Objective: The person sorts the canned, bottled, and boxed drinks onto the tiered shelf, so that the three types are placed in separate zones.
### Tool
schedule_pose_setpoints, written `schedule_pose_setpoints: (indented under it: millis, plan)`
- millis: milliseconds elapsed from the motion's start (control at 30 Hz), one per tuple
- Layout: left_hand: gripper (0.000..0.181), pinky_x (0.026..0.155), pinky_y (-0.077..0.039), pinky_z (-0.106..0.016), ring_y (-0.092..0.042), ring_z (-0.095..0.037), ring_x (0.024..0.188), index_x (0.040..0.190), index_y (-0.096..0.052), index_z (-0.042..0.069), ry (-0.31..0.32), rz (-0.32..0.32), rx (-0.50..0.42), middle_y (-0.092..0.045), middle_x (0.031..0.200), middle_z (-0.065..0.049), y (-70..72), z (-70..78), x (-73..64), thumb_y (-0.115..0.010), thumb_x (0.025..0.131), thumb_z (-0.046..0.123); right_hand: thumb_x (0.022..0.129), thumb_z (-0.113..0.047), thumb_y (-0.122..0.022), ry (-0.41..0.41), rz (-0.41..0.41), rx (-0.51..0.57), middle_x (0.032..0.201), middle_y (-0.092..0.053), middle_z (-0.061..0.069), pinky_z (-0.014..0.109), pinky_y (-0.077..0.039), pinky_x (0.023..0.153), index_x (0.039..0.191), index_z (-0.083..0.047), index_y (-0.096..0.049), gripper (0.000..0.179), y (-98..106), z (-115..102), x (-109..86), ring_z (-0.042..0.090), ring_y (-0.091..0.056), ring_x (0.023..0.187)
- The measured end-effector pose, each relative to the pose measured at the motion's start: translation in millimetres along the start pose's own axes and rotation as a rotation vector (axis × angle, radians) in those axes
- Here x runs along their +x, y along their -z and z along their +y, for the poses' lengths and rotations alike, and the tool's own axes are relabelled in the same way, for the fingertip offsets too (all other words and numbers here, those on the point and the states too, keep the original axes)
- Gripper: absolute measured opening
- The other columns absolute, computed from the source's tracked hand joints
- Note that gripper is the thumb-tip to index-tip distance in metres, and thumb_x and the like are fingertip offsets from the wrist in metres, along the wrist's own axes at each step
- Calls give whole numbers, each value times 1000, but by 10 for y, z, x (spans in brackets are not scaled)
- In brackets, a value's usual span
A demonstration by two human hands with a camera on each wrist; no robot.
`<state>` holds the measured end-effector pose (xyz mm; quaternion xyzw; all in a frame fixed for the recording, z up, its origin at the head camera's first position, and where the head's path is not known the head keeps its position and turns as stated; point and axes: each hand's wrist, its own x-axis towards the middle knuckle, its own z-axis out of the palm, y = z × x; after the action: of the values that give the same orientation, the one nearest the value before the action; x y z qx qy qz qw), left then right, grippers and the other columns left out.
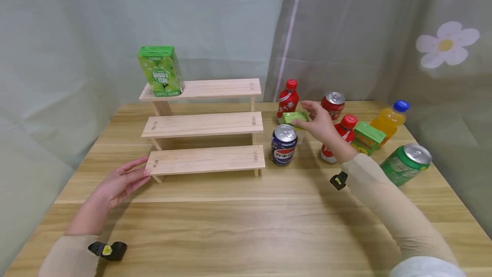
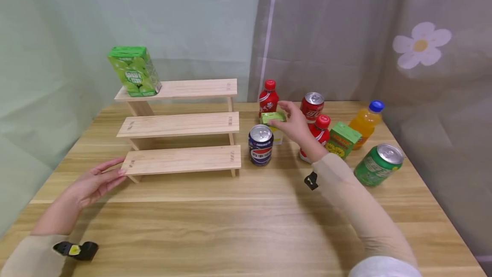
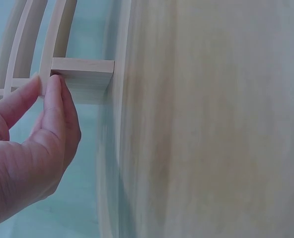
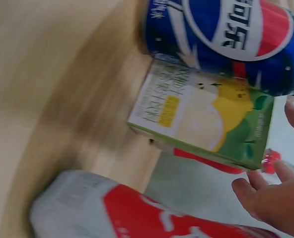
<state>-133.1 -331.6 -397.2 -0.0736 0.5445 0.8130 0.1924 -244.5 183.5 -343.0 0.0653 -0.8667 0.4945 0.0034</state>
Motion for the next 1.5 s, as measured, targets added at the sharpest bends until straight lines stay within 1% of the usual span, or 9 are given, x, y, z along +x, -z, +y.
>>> schedule_pose_setpoints:
  millis: [133, 333, 533, 700, 800, 1033, 1233, 1367, 1500]
  plan:
    - [35, 85, -58, -22, -68, -13, 90, 102, -71, 23, 3, 10, 2, -67, 99, 0, -1, 7, -8, -55, 92, -6, 86, -6, -69, -21, -10, 0, 146, -38, 22, 49, -31, 117, 142, -2, -37, 65, -34, 62, 0, 37, -34, 136]
    - [35, 84, -58, -21, -68, -13, 90, 102, -71, 23, 1, 5, 0, -67, 99, 0, -21, 1, -13, -55, 92, -6, 87, 2, -63, -10, -10, 9, 143, -39, 27, 50, -37, 113, 142, 3, -34, 62, -87, 134, -3, 40, -39, 131]
    - [34, 83, -58, -21, -68, -12, 89, 101, -71, 24, 6, 22, 12, -67, 98, 1, -29, 13, -28, -56, 92, -5, 87, 3, -64, -31, 55, 79, 142, -41, 26, 47, -38, 113, 141, 6, -34, 62, -165, 172, -3, 39, -41, 131]
    - [33, 83, -58, -21, -68, -12, 89, 101, -71, 25, 11, 39, 17, -67, 97, 2, -32, 27, -44, -58, 92, -4, 85, 4, -66, -45, 112, 162, 139, -44, 26, 45, -39, 113, 137, 8, -39, 58, -237, 191, -4, 37, -43, 129]
    - [33, 84, -58, -21, -68, -12, 89, 101, -70, 25, 13, 45, 23, -66, 98, 2, -34, 24, -33, -58, 91, -4, 85, 3, -66, -66, 135, 186, 139, -46, 24, 45, -39, 113, 134, 6, -41, 55, -246, 196, -18, 35, -43, 129]
    - [33, 83, -58, -21, -68, -11, 88, 100, -69, 27, 18, 75, 49, -65, 97, 3, -37, 17, -16, -58, 91, -2, 85, -2, -69, -98, 158, 188, 136, -50, 23, 43, -42, 110, 132, 6, -44, 54, -241, 184, -15, 34, -47, 126]
    - [31, 84, -58, -21, -68, -11, 88, 101, -68, 27, 22, 81, 53, -65, 97, 4, -53, 28, -21, -60, 91, -1, 83, -4, -72, -107, 205, 167, 132, -53, 23, 42, -45, 108, 130, 5, -47, 54, -249, 152, 2, 32, -50, 121]
    - [30, 84, -58, -20, -68, -10, 88, 100, -69, 28, 19, 82, 59, -65, 96, 4, -62, 32, -34, -61, 90, 0, 82, -4, -73, -87, 232, 160, 129, -54, 23, 41, -49, 104, 128, 6, -48, 53, -210, 97, 0, 30, -52, 118]
    - [31, 84, -58, -20, -68, -10, 88, 99, -69, 28, 15, 78, 55, -65, 97, 4, -59, 31, -50, -60, 91, -1, 82, -5, -73, -59, 253, 153, 127, -56, 20, 37, -52, 100, 127, 5, -50, 51, -136, 7, 7, 28, -54, 116]
